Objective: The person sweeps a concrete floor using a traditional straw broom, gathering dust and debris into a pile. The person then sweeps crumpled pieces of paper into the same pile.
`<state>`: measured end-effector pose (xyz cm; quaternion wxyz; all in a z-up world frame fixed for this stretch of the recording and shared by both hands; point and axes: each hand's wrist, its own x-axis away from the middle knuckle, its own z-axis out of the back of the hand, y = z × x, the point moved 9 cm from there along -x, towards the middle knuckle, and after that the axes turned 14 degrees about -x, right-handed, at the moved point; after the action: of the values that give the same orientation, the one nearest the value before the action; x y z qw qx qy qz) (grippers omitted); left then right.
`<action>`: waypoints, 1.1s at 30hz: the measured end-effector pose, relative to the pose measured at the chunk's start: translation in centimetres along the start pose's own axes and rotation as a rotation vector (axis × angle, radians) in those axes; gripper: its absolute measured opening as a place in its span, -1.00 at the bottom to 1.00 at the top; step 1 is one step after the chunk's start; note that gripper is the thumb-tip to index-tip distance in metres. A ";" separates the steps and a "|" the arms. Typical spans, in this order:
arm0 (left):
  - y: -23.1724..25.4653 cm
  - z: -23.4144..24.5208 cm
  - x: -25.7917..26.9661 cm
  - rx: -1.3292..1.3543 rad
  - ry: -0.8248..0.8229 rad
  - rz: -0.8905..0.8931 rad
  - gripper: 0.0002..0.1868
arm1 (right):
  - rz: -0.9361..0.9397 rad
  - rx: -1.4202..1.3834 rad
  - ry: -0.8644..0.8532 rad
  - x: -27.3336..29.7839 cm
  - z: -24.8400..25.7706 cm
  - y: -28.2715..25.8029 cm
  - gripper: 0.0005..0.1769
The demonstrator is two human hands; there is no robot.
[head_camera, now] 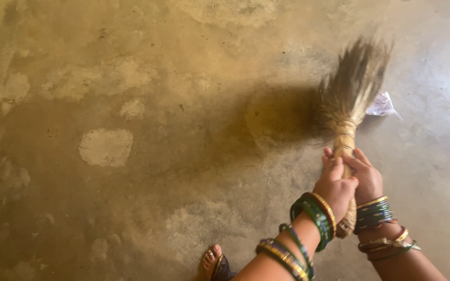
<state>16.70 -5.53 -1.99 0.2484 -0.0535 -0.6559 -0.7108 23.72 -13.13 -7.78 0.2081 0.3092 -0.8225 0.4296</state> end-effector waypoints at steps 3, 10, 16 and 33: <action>0.9 3.1 2.0 0.059 0.007 0.177 -0.17 | -0.006 -0.027 -0.048 -0.4 -3.2 1.4 -0.30; -1.1 8.8 1.6 0.213 0.266 0.155 -0.21 | -0.214 -0.013 -0.369 -3.4 -9.2 7.2 -0.36; -3.9 8.2 -0.1 0.086 0.115 0.429 -0.21 | -0.256 0.047 -0.147 -5.0 -7.6 8.5 -0.36; -4.5 -6.2 -5.2 -0.112 -0.066 0.231 -0.26 | -0.083 0.031 -0.068 -4.8 5.8 -0.9 -0.47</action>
<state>20.84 -9.93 -8.98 0.3038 -0.1657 -0.6126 -0.7107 27.33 -16.76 -13.30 0.1928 0.3605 -0.8090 0.4224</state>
